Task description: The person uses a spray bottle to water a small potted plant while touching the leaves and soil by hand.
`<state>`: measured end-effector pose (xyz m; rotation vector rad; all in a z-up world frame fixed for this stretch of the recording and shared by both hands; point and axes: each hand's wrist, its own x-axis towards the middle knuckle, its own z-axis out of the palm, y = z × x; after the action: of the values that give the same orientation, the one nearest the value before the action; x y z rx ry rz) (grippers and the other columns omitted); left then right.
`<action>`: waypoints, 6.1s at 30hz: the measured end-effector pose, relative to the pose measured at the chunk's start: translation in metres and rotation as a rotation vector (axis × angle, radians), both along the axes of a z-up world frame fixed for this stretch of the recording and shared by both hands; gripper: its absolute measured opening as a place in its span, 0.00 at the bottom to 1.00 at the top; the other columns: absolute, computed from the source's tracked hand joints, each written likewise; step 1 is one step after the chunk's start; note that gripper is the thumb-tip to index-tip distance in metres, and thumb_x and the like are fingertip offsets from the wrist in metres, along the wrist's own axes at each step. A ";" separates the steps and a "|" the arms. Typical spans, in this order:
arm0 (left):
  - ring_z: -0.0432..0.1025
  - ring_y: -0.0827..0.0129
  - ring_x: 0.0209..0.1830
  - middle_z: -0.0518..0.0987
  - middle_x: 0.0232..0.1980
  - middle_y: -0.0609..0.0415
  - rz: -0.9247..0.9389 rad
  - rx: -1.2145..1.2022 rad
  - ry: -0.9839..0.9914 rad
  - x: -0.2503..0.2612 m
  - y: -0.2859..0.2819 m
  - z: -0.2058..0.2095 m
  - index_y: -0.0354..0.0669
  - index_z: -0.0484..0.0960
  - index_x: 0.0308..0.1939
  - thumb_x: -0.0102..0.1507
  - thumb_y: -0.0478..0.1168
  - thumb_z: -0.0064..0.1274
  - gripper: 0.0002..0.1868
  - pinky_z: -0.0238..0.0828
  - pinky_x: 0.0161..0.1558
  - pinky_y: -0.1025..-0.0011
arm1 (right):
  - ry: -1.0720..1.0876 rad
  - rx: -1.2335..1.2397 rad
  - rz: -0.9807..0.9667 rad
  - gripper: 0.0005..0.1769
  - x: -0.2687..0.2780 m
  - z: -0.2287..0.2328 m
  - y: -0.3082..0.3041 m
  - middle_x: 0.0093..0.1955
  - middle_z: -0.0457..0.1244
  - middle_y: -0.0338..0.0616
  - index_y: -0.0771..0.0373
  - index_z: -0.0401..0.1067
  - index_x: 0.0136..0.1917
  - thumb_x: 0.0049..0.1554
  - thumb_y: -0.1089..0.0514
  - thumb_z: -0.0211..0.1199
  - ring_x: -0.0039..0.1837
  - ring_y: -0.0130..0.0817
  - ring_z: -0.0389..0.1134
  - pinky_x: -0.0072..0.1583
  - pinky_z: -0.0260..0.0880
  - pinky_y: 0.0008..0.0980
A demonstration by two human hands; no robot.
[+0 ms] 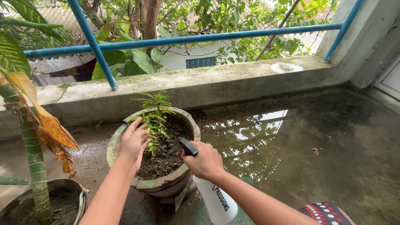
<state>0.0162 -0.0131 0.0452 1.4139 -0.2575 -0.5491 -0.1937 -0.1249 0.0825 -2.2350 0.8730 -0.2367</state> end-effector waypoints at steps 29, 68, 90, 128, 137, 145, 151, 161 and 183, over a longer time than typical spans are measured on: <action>0.75 0.71 0.52 0.79 0.64 0.55 0.171 0.292 0.012 -0.003 0.034 -0.027 0.41 0.72 0.70 0.63 0.26 0.45 0.29 0.74 0.53 0.71 | 0.078 -0.065 0.196 0.15 -0.004 -0.025 0.018 0.45 0.69 0.52 0.50 0.79 0.50 0.52 0.45 0.61 0.48 0.51 0.71 0.53 0.70 0.47; 0.19 0.60 0.84 0.29 0.86 0.62 -0.436 1.536 -0.742 0.053 -0.002 -0.135 0.51 0.45 0.81 0.66 0.51 0.31 0.38 0.03 0.73 0.41 | 0.124 -0.133 0.283 0.11 0.082 -0.055 0.016 0.41 0.69 0.55 0.53 0.78 0.44 0.49 0.50 0.61 0.48 0.58 0.69 0.52 0.69 0.54; 0.14 0.56 0.84 0.21 0.85 0.59 -0.463 1.621 -0.665 0.033 -0.008 -0.111 0.63 0.41 0.82 0.64 0.46 0.37 0.42 0.01 0.71 0.36 | 0.123 -0.190 0.290 0.23 0.073 -0.058 0.012 0.44 0.69 0.57 0.53 0.79 0.52 0.41 0.54 0.61 0.50 0.57 0.71 0.53 0.71 0.52; 0.65 0.56 0.63 0.74 0.64 0.56 0.054 1.060 -0.806 -0.035 -0.048 -0.113 0.57 0.86 0.49 0.65 0.52 0.48 0.15 0.67 0.61 0.52 | 0.088 -0.152 0.161 0.12 0.052 -0.043 -0.046 0.45 0.69 0.51 0.51 0.78 0.45 0.46 0.54 0.60 0.53 0.51 0.70 0.55 0.68 0.50; 0.73 0.61 0.39 0.75 0.45 0.51 -0.391 1.640 -1.537 0.044 -0.063 -0.183 0.73 0.44 0.81 0.65 0.37 0.48 0.45 0.69 0.47 0.59 | 0.094 -0.136 0.167 0.19 0.057 -0.043 -0.050 0.47 0.69 0.53 0.52 0.78 0.51 0.44 0.55 0.60 0.53 0.53 0.71 0.56 0.69 0.50; 0.73 0.72 0.26 0.76 0.27 0.65 -0.513 1.919 -1.593 0.050 -0.092 -0.207 0.62 0.39 0.85 0.66 0.38 0.49 0.48 0.66 0.31 0.62 | 0.051 -0.141 0.174 0.23 0.064 -0.054 -0.052 0.46 0.69 0.54 0.53 0.77 0.53 0.41 0.56 0.61 0.51 0.54 0.71 0.55 0.70 0.50; 0.74 0.71 0.24 0.79 0.25 0.62 -0.439 1.750 -1.529 0.076 -0.084 -0.221 0.64 0.44 0.84 0.65 0.34 0.49 0.47 0.69 0.31 0.62 | 0.110 -0.132 0.182 0.24 0.064 -0.047 -0.052 0.46 0.70 0.53 0.54 0.79 0.53 0.42 0.57 0.59 0.52 0.52 0.71 0.55 0.71 0.48; 0.72 0.74 0.17 0.74 0.18 0.66 -0.319 1.499 -1.740 0.088 -0.078 -0.234 0.65 0.59 0.79 0.62 0.35 0.51 0.41 0.64 0.23 0.68 | 0.118 -0.136 0.183 0.22 0.068 -0.042 -0.043 0.48 0.69 0.55 0.52 0.78 0.53 0.43 0.55 0.59 0.54 0.53 0.70 0.57 0.70 0.50; 0.80 0.69 0.33 0.83 0.37 0.63 -0.435 1.695 -1.476 0.068 -0.113 -0.204 0.43 0.53 0.81 0.65 0.43 0.51 0.41 0.75 0.36 0.61 | 0.142 -0.172 0.109 0.22 0.081 -0.050 -0.058 0.52 0.69 0.54 0.53 0.79 0.54 0.46 0.53 0.58 0.57 0.53 0.71 0.60 0.69 0.48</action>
<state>0.0840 -0.1257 -0.1590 3.2800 -1.5503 0.2617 -0.1125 -0.1828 0.0328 -2.4761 0.8291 -0.1061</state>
